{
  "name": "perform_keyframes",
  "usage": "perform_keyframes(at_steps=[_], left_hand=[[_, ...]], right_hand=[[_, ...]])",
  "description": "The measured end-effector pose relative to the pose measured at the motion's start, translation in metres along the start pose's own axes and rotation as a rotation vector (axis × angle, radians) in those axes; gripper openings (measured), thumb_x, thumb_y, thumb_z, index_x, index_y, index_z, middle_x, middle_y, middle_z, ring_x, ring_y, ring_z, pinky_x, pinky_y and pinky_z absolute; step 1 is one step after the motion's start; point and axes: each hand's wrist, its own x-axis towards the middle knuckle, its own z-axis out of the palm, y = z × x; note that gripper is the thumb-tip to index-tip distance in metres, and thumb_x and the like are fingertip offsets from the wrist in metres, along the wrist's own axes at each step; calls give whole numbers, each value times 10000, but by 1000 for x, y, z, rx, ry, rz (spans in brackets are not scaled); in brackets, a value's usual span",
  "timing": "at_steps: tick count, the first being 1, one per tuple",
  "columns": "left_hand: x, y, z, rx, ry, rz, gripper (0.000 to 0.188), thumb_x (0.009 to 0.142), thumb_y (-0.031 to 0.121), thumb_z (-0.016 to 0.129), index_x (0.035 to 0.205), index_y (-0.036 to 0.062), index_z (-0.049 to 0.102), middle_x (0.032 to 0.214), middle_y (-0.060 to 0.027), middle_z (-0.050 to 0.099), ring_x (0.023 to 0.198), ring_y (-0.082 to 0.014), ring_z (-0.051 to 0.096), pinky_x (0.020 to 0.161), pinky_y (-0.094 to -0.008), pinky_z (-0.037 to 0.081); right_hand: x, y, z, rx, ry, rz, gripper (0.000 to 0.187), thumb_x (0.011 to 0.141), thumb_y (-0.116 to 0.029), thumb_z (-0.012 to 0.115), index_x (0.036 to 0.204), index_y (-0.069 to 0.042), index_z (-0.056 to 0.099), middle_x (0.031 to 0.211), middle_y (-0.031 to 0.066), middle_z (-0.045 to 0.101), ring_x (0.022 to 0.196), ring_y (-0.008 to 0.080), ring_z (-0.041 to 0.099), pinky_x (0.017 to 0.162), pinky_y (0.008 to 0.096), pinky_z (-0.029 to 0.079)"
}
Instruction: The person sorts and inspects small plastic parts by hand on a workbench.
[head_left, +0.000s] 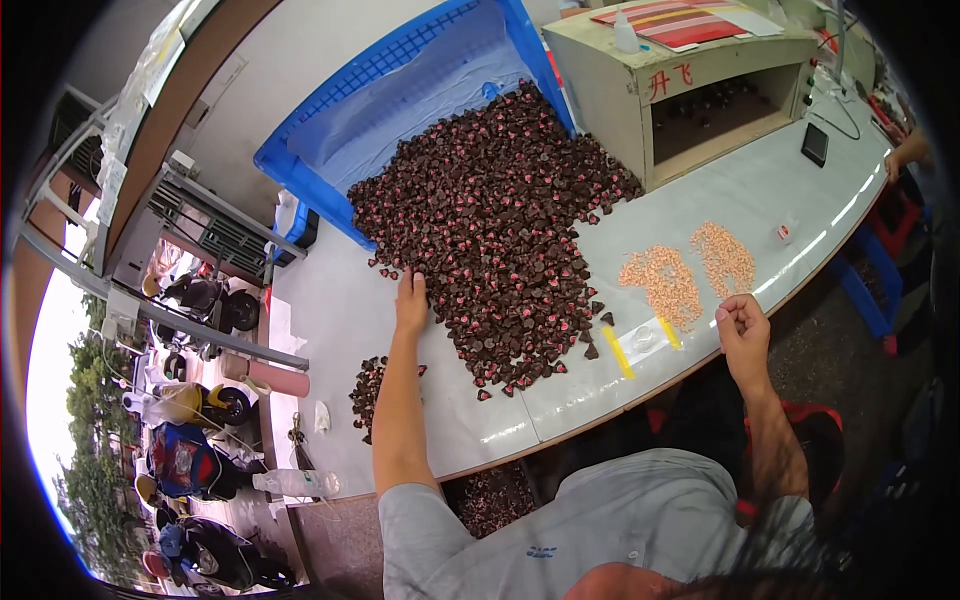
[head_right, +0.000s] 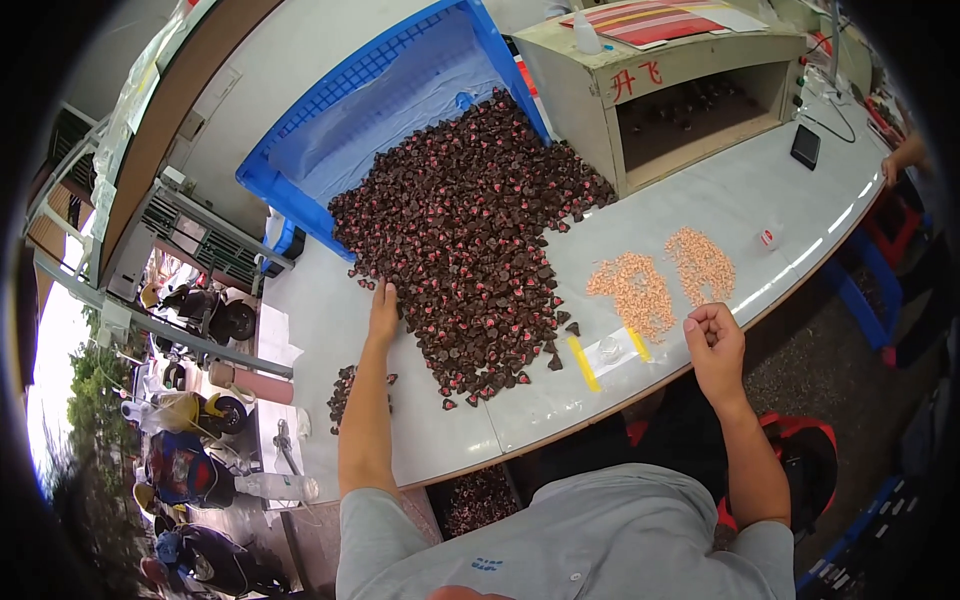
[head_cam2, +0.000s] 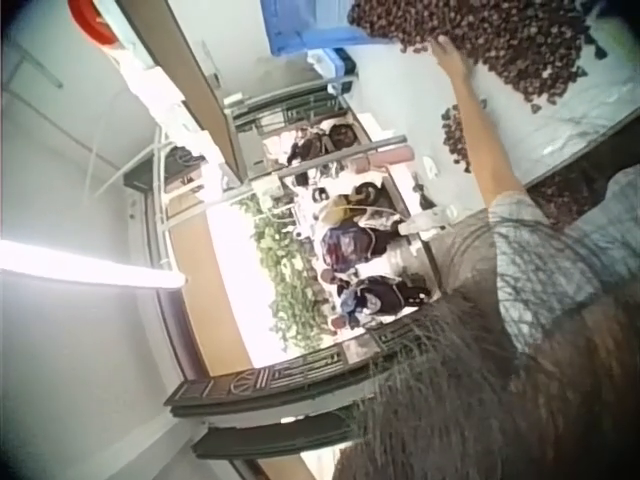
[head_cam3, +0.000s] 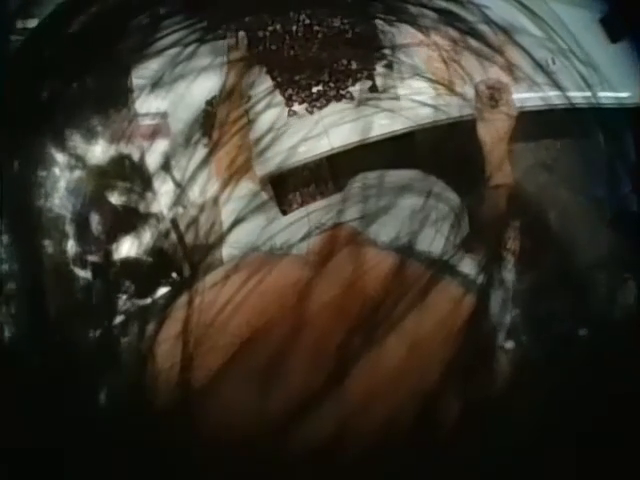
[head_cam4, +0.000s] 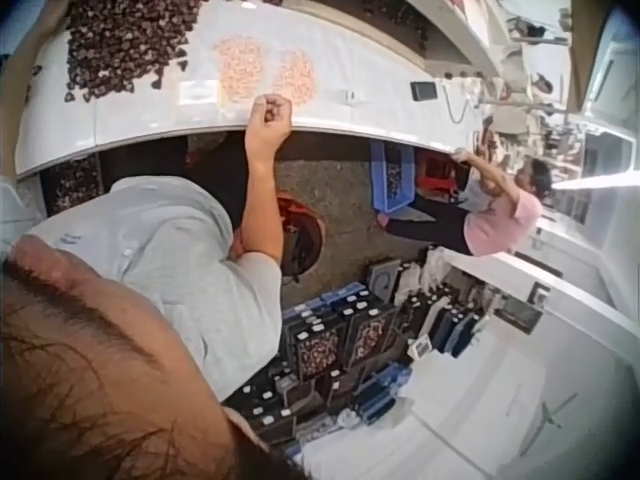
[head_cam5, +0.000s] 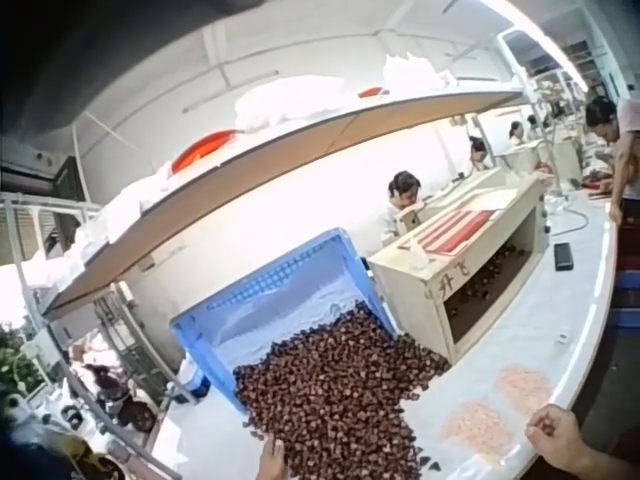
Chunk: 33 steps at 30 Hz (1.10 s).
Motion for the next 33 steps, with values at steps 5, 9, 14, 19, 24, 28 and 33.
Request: perform_keyframes(at_steps=[5, 9, 14, 19, 24, 28, 33], left_hand=[[-34, 61, 45, -108, -20, 77, 726, 976, 442, 422, 1423, -110, 269, 1477, -270, 318, 1393, -361, 288, 1154, -373, 197], [-62, 73, 45, -120, -25, 26, 759, 986, 464, 391, 1439, -116, 206, 1524, -260, 216, 1432, -355, 193, 1168, -367, 149], [-98, 84, 22, -202, -76, -7, 688, 992, 422, 388, 1451, -67, 239, 1526, -247, 225, 1430, -371, 193, 1164, -449, 146], [-149, 61, -30, 787, 105, 116, 514, 969, 312, 430, 1414, 60, 387, 1495, -176, 332, 1410, -380, 241, 1089, -655, 142], [-175, 40, -53, 985, 96, 36, 432, 955, 237, 426, 1341, 48, 472, 1465, -158, 387, 1396, -371, 275, 1080, -642, 195], [-178, 12, -71, 1022, 191, 41, 405, 939, 227, 473, 1297, 37, 493, 1442, -157, 416, 1374, -369, 310, 1068, -638, 218], [-197, 58, -68, 840, 331, 193, 297, 922, 208, 547, 1158, 31, 583, 1228, -154, 569, 1157, -318, 534, 957, -473, 414]], right_hand=[[0, 10, 0, -7, 7, 22, 43, 925, -66, 573, 919, -39, 539, 680, -39, 504, 532, 13, 427, 455, 166, 341], [1, 7, 12, 37, -61, 54, 53, 928, -81, 572, 922, -43, 535, 687, -37, 501, 532, 16, 421, 458, 167, 334], [2, 5, 12, 38, -63, 70, 55, 928, -80, 570, 923, -43, 530, 689, -35, 497, 533, 16, 417, 461, 167, 329], [2, 7, 4, 34, -19, 60, 47, 927, -68, 566, 918, -41, 529, 689, -37, 493, 529, 16, 415, 458, 168, 330], [2, 2, 2, 38, -9, 69, 40, 929, -61, 564, 920, -40, 531, 685, -41, 491, 526, 16, 413, 456, 168, 333], [1, -5, 3, 53, -8, 89, 39, 917, -43, 574, 918, -37, 536, 676, -51, 493, 546, 1, 420, 476, 160, 332], [2, -2, 8, 46, -23, 75, 49, 934, -72, 567, 914, -40, 537, 683, -41, 490, 531, 14, 414, 455, 164, 336]])
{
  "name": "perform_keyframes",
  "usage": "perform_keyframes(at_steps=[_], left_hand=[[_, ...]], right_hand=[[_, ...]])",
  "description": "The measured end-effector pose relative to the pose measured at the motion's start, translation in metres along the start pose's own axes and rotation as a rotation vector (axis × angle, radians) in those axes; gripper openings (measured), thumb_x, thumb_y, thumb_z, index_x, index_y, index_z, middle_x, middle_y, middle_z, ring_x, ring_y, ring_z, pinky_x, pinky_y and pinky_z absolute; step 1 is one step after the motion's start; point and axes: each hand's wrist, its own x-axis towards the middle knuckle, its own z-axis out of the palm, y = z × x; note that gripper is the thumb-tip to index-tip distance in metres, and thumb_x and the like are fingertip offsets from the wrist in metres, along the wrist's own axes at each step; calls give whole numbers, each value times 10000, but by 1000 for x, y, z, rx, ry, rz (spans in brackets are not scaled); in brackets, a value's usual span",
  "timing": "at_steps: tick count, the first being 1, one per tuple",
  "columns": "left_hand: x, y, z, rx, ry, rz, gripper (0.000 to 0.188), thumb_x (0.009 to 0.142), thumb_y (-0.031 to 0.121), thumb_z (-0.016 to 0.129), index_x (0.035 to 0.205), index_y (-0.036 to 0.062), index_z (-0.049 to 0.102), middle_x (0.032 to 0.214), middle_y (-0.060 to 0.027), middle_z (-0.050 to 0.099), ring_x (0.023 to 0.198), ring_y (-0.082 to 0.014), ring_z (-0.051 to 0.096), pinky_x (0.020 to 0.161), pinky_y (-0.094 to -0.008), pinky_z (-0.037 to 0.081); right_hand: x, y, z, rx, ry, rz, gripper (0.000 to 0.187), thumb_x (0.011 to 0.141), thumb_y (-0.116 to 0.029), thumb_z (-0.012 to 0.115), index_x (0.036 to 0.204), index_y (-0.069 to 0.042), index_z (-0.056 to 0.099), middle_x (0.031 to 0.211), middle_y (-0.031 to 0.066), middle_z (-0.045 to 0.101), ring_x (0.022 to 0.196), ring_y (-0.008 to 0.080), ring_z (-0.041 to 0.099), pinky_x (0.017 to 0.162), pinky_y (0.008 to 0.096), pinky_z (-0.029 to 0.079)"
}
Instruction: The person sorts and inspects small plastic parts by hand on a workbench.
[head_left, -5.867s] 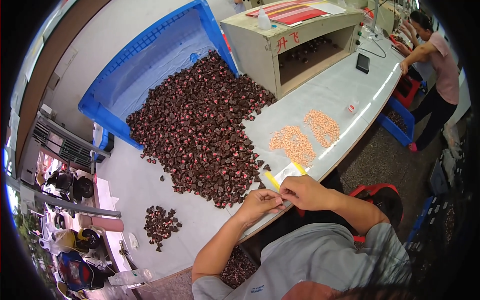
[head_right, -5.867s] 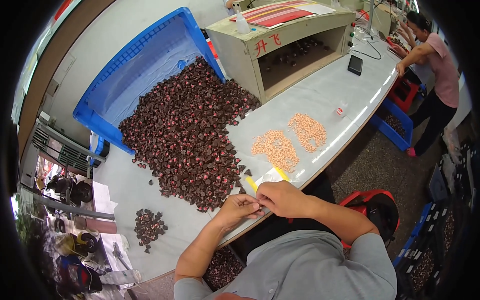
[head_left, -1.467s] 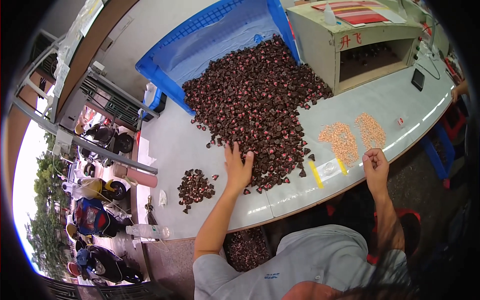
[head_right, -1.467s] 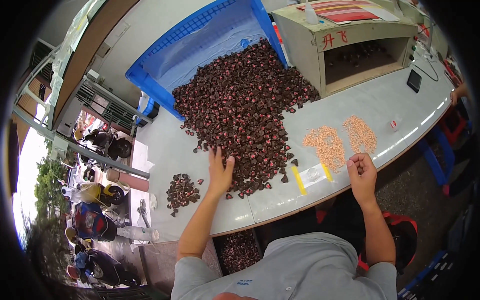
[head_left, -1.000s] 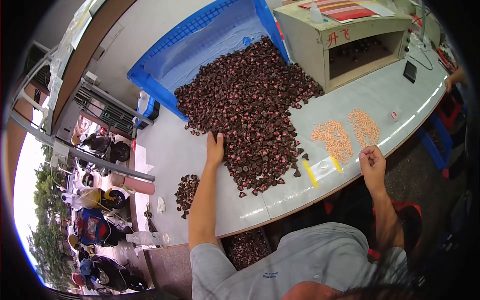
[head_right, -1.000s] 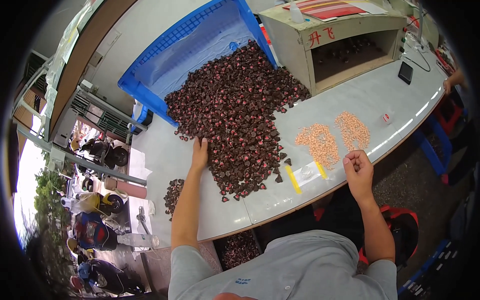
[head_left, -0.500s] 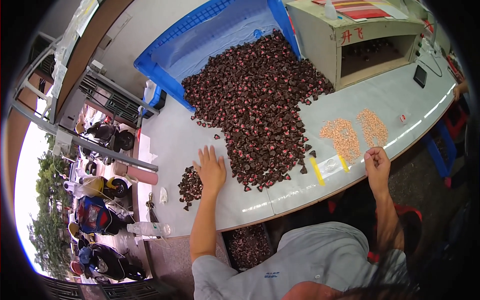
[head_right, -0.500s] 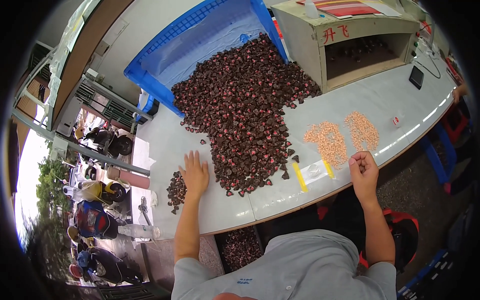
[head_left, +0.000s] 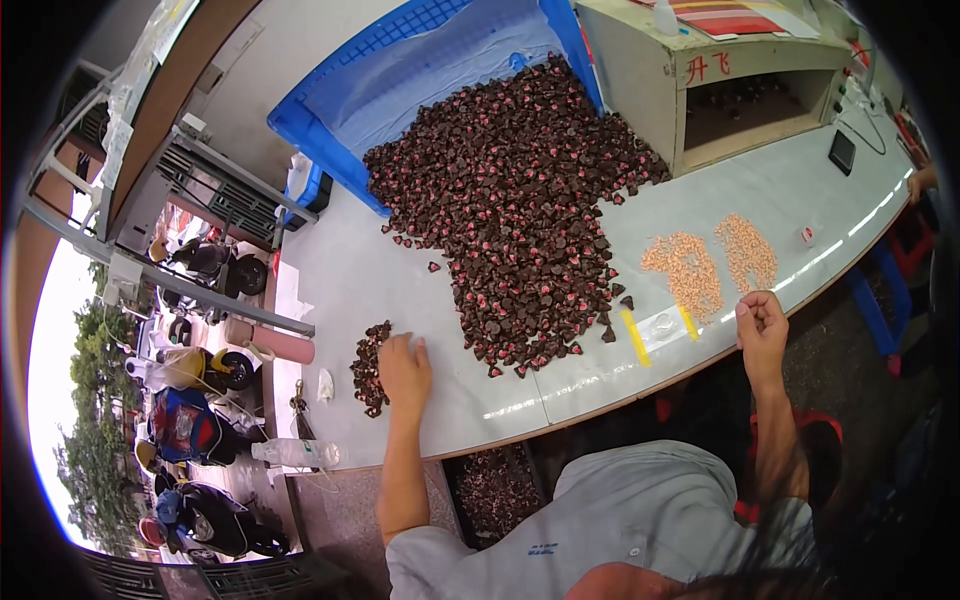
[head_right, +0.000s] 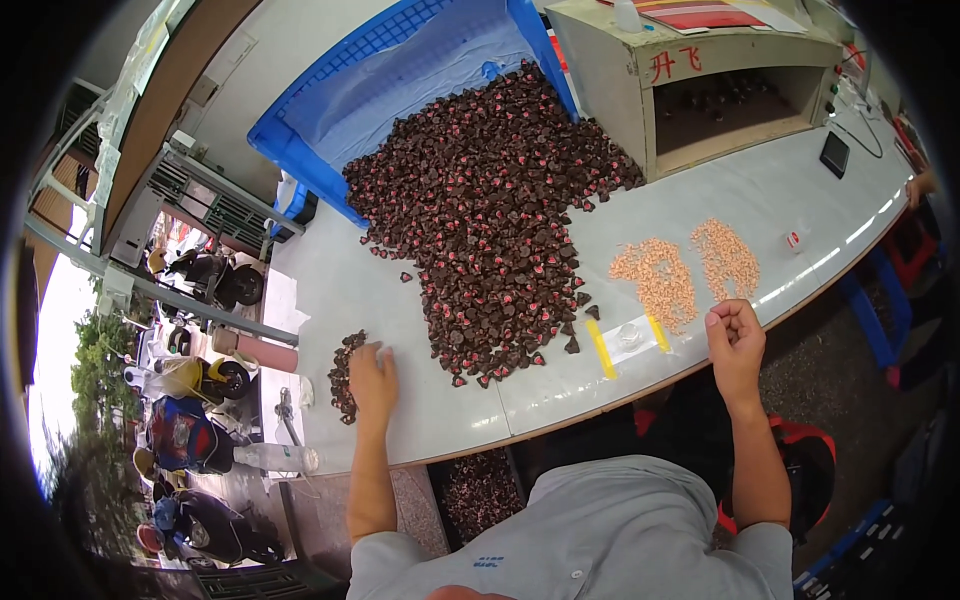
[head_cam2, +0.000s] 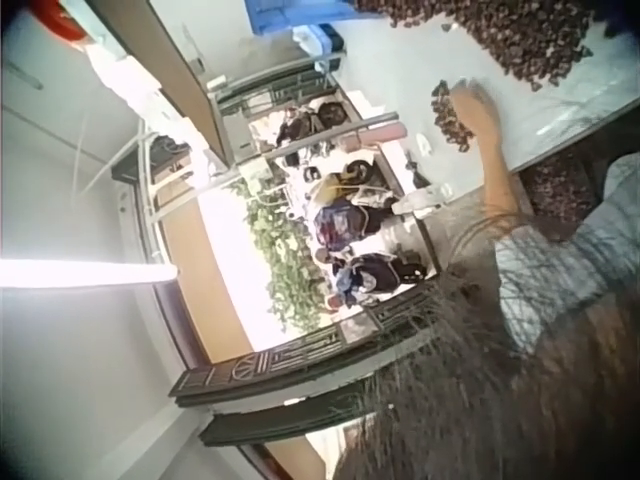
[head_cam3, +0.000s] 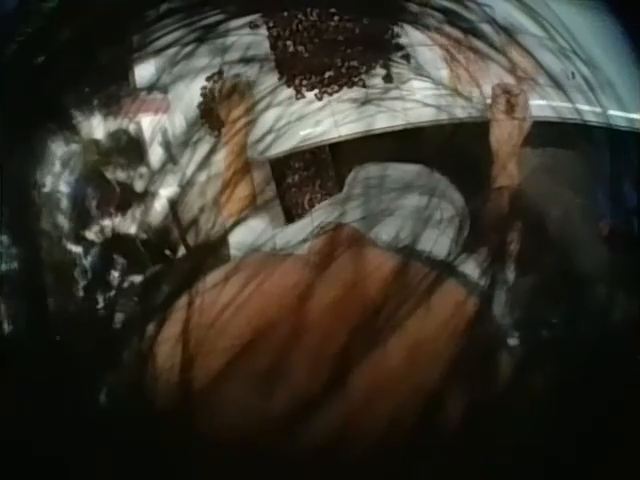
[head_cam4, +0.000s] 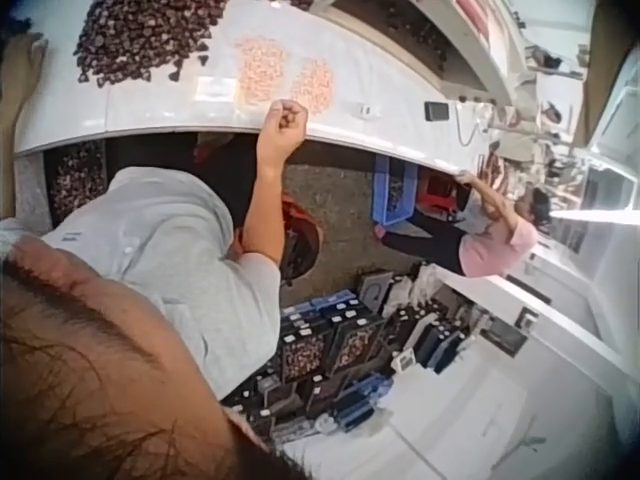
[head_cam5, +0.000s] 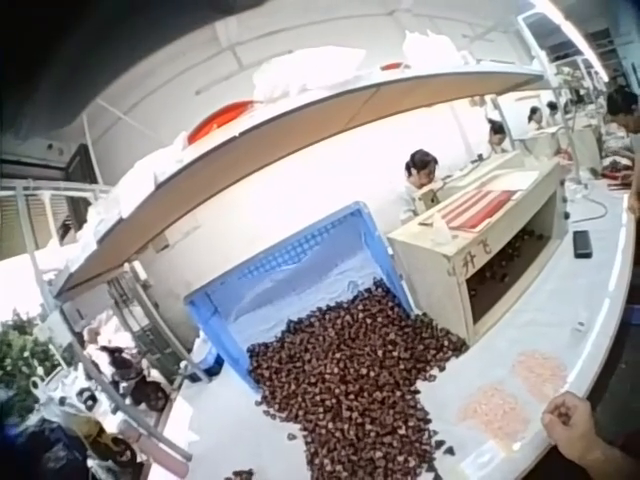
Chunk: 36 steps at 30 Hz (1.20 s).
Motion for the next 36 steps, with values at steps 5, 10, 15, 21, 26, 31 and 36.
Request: perform_keyframes(at_steps=[5, 10, 15, 21, 26, 31, 36], left_hand=[[-26, 83, -43, -613, -336, 101, 187, 814, 129, 703, 947, 34, 612, 887, -100, 641, 742, -229, 650, 655, -334, 505], [-38, 91, -26, -660, -312, 174, 214, 793, 87, 715, 971, 30, 612, 881, -120, 629, 733, -234, 645, 660, -328, 505], [-40, 83, -36, -787, -380, 234, 193, 766, 43, 728, 932, 18, 632, 855, -133, 621, 701, -243, 636, 638, -322, 503], [-44, 103, -34, -632, -253, 427, 120, 773, 77, 710, 852, 40, 628, 790, -117, 601, 670, -277, 613, 584, -363, 496], [-47, 111, -37, -425, -235, 493, 81, 798, 113, 654, 807, 67, 588, 760, -104, 582, 654, -298, 594, 550, -405, 486], [-46, 108, -29, -340, -294, 478, 91, 796, 121, 625, 839, 51, 586, 710, -101, 596, 608, -287, 612, 526, -381, 505], [-31, 124, -54, -754, -560, 330, 150, 837, 75, 636, 956, -11, 605, 767, -124, 652, 603, -195, 636, 530, -316, 509]], right_hand=[[-3, -5, -6, 15, 17, 4, 41, 923, -56, 573, 919, -35, 538, 687, -44, 494, 549, 11, 423, 482, 165, 344], [-1, 5, -7, -91, 43, -80, 42, 906, -41, 589, 927, -43, 553, 717, -35, 529, 605, 20, 467, 531, 178, 373], [2, 2, -5, -307, -158, -87, 86, 878, -76, 627, 895, 7, 615, 667, 0, 570, 603, 47, 501, 538, 219, 413], [1, -1, -12, -730, -248, -349, 60, 814, -79, 641, 859, -42, 627, 643, 109, 607, 569, 232, 617, 541, 331, 472], [4, -7, -9, -853, -295, -348, 40, 785, -81, 605, 822, -65, 608, 700, 129, 641, 657, 339, 634, 586, 428, 493], [9, -8, -8, -872, -318, -314, 32, 778, -86, 602, 803, -65, 604, 697, 131, 641, 653, 343, 634, 580, 442, 490], [12, -6, -10, -904, -317, -267, 50, 779, -108, 599, 796, -61, 607, 689, 129, 641, 651, 350, 632, 581, 451, 490]])
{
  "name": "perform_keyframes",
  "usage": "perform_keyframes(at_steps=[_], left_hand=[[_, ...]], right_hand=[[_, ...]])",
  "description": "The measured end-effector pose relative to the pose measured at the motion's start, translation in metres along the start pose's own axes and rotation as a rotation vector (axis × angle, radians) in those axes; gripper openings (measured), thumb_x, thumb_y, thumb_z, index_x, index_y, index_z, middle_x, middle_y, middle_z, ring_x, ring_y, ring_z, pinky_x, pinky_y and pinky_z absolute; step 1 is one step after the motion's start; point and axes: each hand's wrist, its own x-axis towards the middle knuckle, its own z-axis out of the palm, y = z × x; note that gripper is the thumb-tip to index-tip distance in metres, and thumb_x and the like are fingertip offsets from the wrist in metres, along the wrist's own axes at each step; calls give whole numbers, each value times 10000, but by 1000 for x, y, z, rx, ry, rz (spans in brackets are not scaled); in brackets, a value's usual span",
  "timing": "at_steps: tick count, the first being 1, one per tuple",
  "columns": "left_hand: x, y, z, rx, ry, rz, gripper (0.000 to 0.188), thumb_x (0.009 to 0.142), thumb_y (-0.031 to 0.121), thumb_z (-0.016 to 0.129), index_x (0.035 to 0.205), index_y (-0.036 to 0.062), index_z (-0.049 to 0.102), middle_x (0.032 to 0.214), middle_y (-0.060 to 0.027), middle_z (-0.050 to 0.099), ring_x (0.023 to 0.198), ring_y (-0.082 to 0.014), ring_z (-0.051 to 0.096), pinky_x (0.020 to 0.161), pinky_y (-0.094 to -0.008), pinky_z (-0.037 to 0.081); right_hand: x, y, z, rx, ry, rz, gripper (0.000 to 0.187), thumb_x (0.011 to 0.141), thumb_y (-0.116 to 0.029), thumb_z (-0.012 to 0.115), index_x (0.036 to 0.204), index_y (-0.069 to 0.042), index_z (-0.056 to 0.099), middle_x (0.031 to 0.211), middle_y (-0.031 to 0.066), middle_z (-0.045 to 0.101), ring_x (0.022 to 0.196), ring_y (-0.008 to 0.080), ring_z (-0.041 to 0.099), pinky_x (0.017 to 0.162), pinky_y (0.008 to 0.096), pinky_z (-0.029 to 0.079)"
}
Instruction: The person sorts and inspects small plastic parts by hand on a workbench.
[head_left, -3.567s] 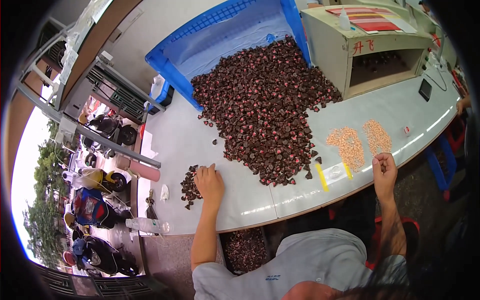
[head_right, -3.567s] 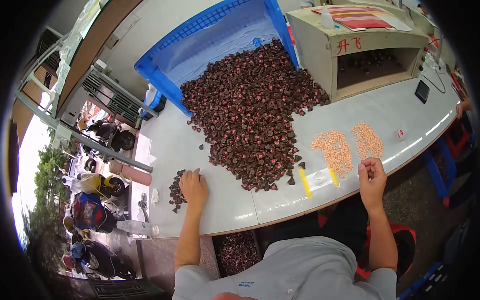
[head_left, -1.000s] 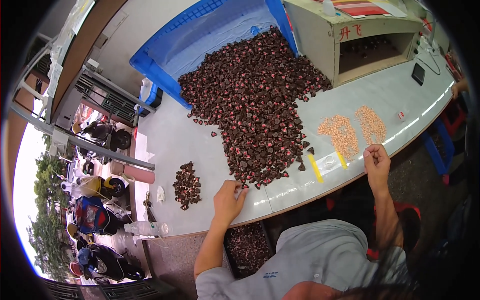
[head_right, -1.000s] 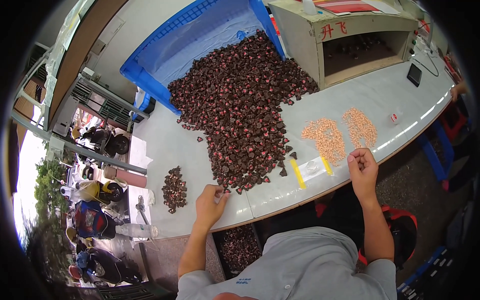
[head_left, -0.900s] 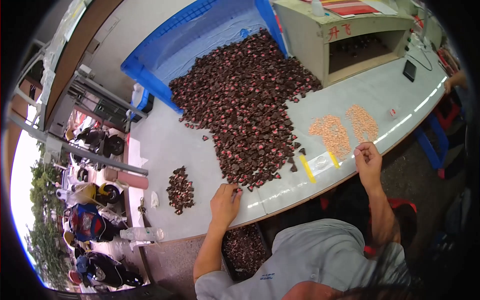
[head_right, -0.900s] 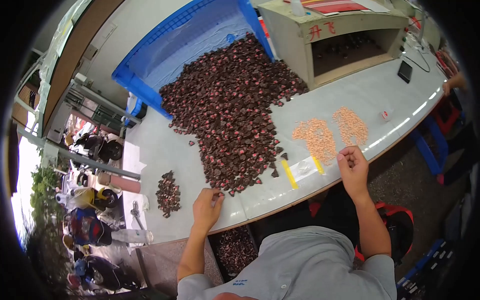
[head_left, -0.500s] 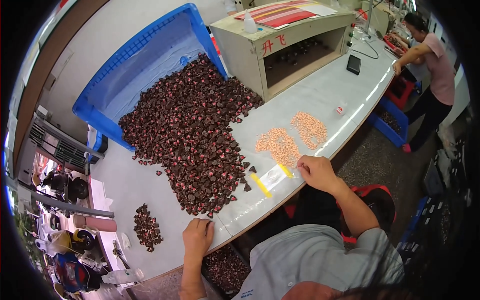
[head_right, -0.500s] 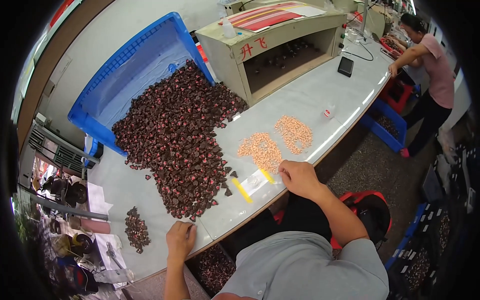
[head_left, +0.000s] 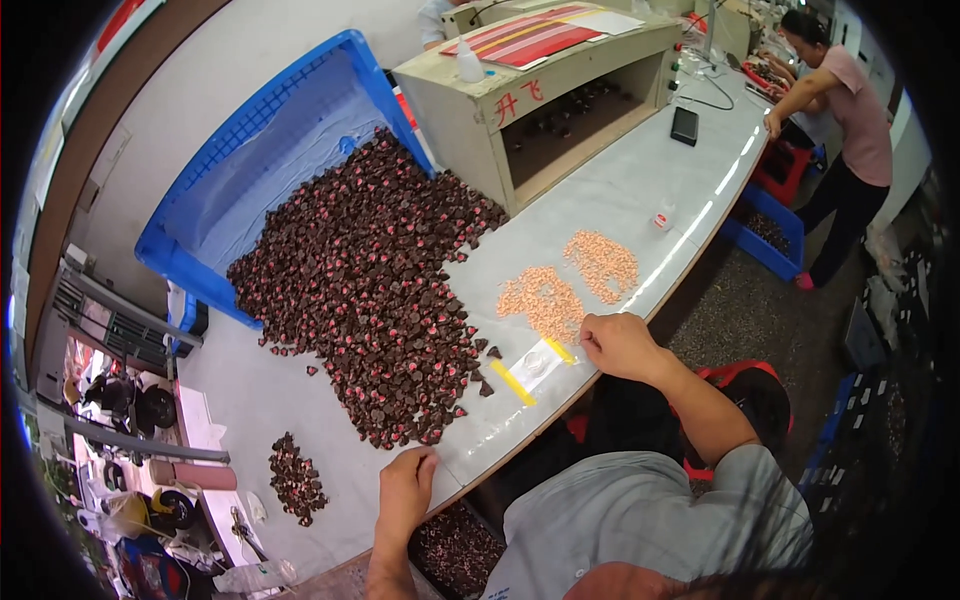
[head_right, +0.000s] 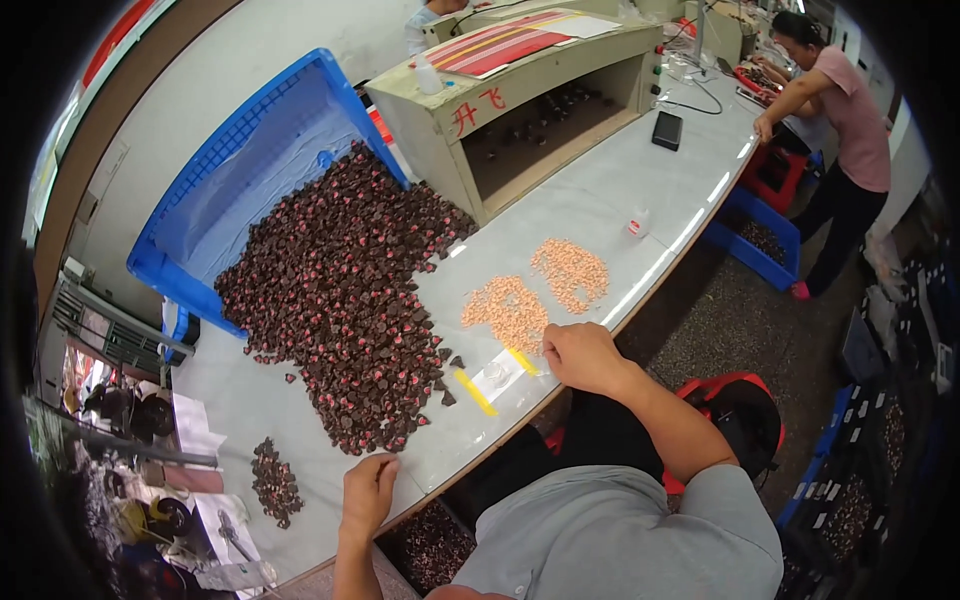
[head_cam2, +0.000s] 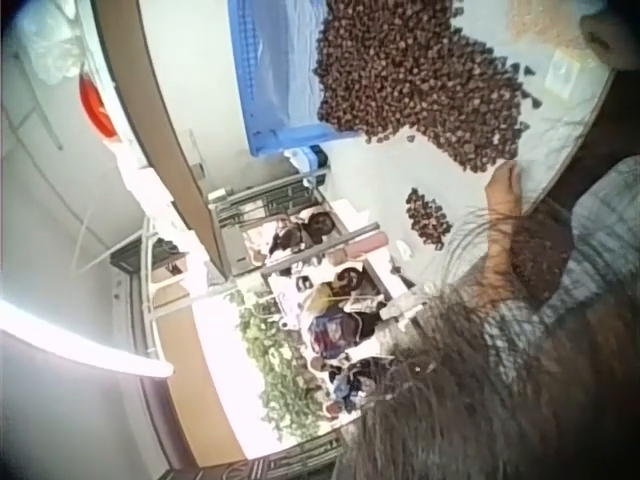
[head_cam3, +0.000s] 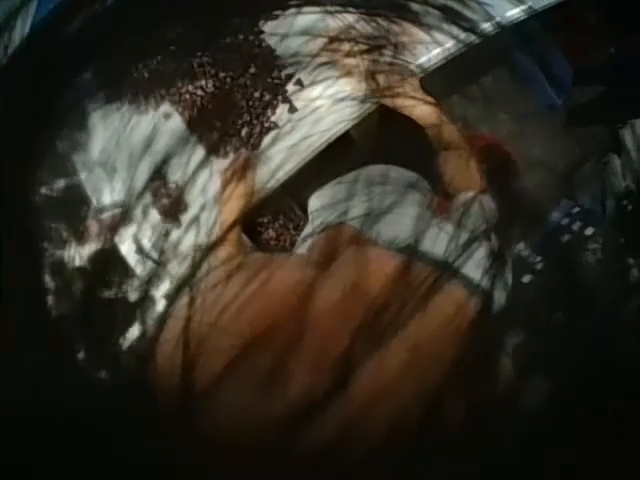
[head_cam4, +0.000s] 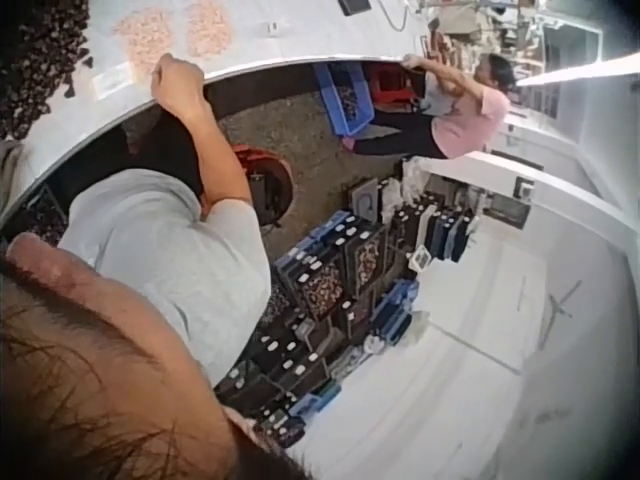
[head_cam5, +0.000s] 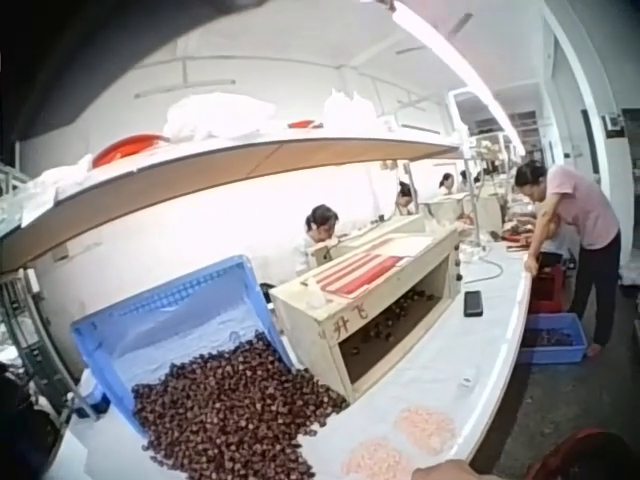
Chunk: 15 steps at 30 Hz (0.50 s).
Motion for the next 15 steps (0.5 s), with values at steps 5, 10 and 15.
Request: perform_keyframes(at_steps=[5, 10, 15], left_hand=[[12, 21, 8, -843, -286, -220, 182, 876, -7, 642, 1048, -44, 595, 929, -117, 695, 807, -154, 688, 636, -245, 537], [49, 46, 24, -982, -598, -147, 236, 931, 57, 590, 1139, -51, 562, 1046, -155, 663, 914, -204, 683, 704, -260, 545], [80, 40, 51, -978, -757, -160, 240, 990, 136, 508, 1131, -52, 553, 1007, -145, 655, 871, -218, 686, 670, -274, 551]], right_hand=[[4, -4, 0, -35, -65, 0, 77, 782, -129, 592, 779, -52, 600, 672, 129, 639, 644, 346, 632, 595, 460, 491], [-2, -3, 0, -54, -41, 7, 90, 787, -131, 587, 780, -43, 600, 661, 134, 636, 638, 346, 633, 587, 462, 491], [-4, -1, 3, -59, -23, 9, 99, 780, -131, 587, 776, -32, 602, 666, 145, 638, 625, 352, 631, 586, 462, 494]])
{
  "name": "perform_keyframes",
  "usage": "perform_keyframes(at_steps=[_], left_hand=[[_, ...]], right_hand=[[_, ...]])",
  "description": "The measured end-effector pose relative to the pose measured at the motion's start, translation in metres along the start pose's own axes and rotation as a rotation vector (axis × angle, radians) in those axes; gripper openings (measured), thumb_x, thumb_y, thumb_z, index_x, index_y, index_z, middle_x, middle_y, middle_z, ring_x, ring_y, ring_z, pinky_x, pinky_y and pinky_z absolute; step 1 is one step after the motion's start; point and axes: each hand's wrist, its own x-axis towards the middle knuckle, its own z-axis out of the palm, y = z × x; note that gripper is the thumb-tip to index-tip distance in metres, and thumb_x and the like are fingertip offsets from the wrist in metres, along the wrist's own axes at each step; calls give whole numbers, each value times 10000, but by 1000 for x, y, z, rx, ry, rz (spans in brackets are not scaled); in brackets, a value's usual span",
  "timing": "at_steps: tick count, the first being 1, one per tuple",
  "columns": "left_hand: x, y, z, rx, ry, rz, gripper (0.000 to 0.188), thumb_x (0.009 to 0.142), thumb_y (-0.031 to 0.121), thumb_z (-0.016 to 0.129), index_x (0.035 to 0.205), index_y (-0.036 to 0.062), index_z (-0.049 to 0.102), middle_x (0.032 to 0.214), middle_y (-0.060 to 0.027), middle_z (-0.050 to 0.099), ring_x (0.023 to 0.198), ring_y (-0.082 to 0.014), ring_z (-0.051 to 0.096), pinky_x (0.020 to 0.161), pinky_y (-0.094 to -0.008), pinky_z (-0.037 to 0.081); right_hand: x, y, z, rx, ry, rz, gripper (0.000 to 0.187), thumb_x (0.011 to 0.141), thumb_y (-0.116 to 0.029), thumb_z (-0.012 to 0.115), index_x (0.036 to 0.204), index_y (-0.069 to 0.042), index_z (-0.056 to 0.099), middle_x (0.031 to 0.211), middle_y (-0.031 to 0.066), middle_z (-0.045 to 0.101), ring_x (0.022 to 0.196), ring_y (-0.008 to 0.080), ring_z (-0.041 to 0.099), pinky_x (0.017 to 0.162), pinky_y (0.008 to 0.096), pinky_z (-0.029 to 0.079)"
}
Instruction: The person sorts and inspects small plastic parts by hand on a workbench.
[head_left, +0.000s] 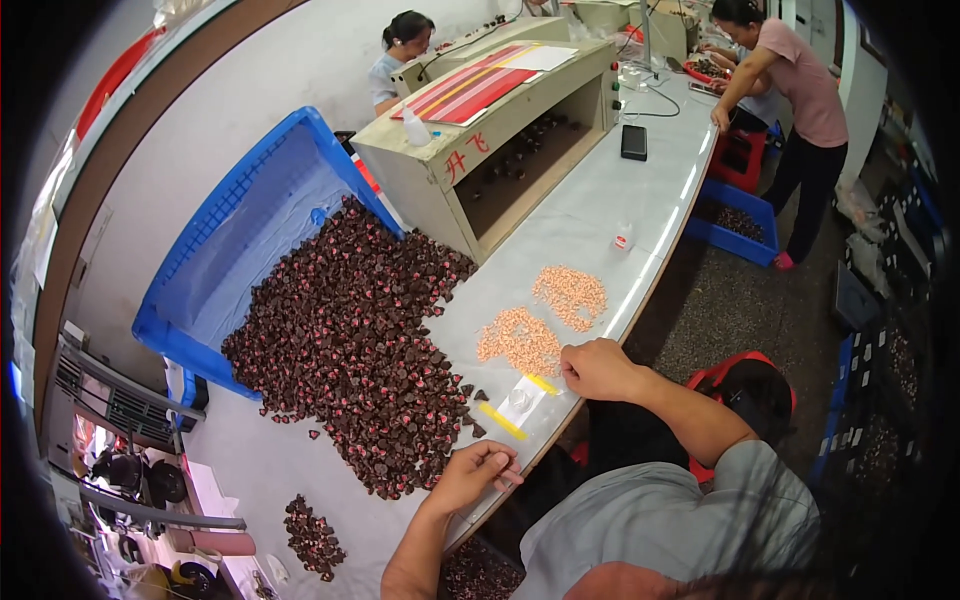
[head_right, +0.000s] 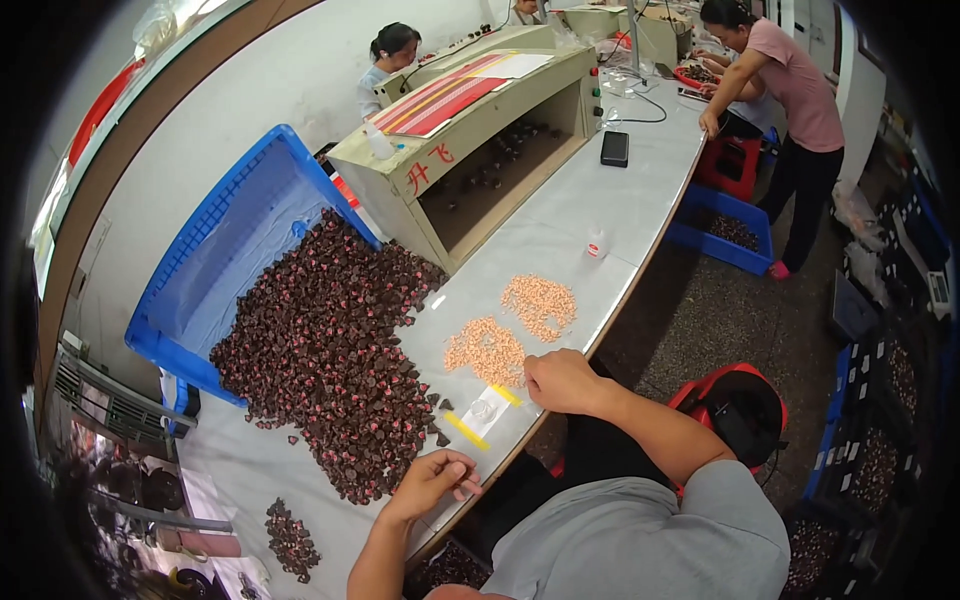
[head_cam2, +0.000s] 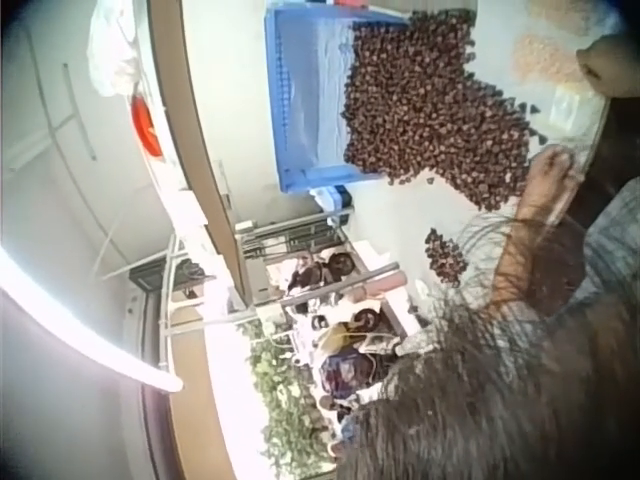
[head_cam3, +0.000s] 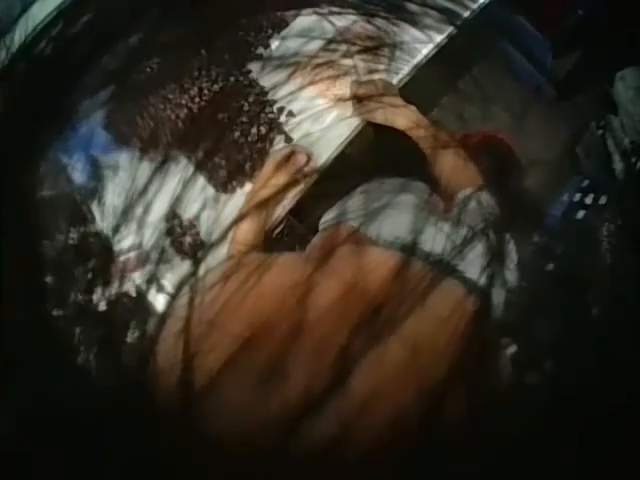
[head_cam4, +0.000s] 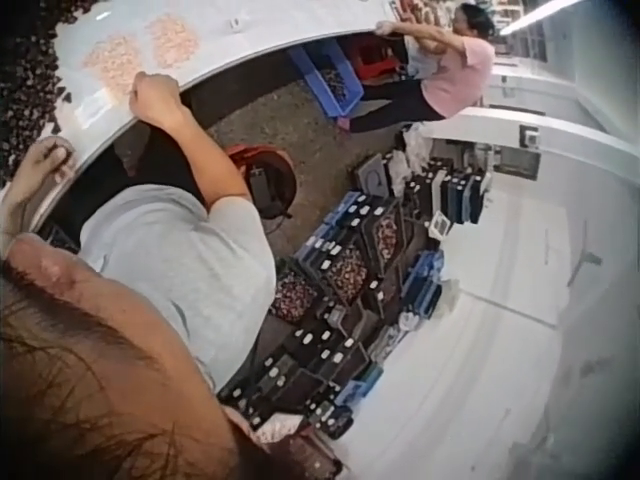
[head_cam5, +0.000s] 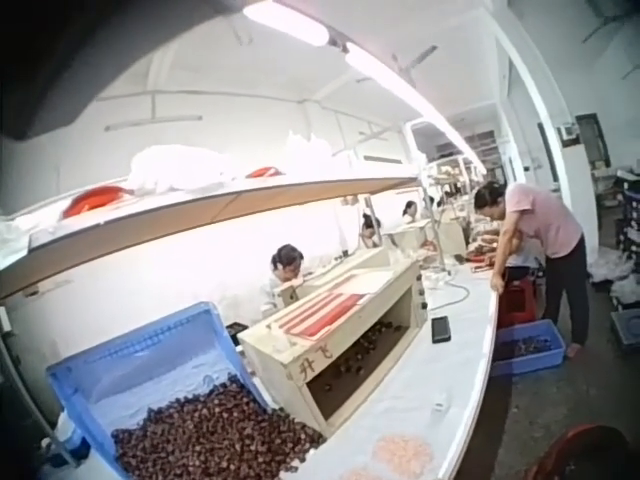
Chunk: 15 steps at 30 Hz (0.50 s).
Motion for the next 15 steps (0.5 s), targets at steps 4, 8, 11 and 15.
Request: perform_keyframes(at_steps=[4, 8, 11, 15], left_hand=[[8, -5, -4, -103, -48, -20, 238, 991, 165, 513, 1102, -42, 550, 939, -149, 660, 829, -228, 691, 636, -262, 536], [4, 0, -3, -249, -52, -47, 262, 1002, 208, 495, 1072, -39, 548, 931, -162, 660, 786, -228, 687, 624, -266, 531], [7, -16, -16, -422, -103, -51, 289, 1005, 235, 486, 1074, -38, 549, 980, -180, 661, 774, -222, 681, 639, -271, 530], [8, -21, -15, -447, -79, 19, 322, 985, 282, 527, 1072, -24, 569, 1025, -187, 658, 770, -213, 671, 640, -253, 517]], right_hand=[[0, 3, 2, 2, -3, 0, 99, 771, -128, 586, 772, -30, 602, 651, 147, 633, 617, 351, 629, 585, 462, 495], [-1, 3, 4, 49, 61, -4, 84, 752, -122, 595, 744, -38, 602, 630, 142, 627, 601, 345, 627, 568, 446, 496], [-5, -1, 3, 166, 151, 2, 66, 742, -101, 623, 731, -43, 595, 604, 118, 617, 565, 295, 626, 537, 393, 496], [-17, -18, 3, 571, 153, 31, 93, 748, -67, 677, 761, -40, 589, 545, 50, 568, 488, 157, 582, 493, 283, 465]])
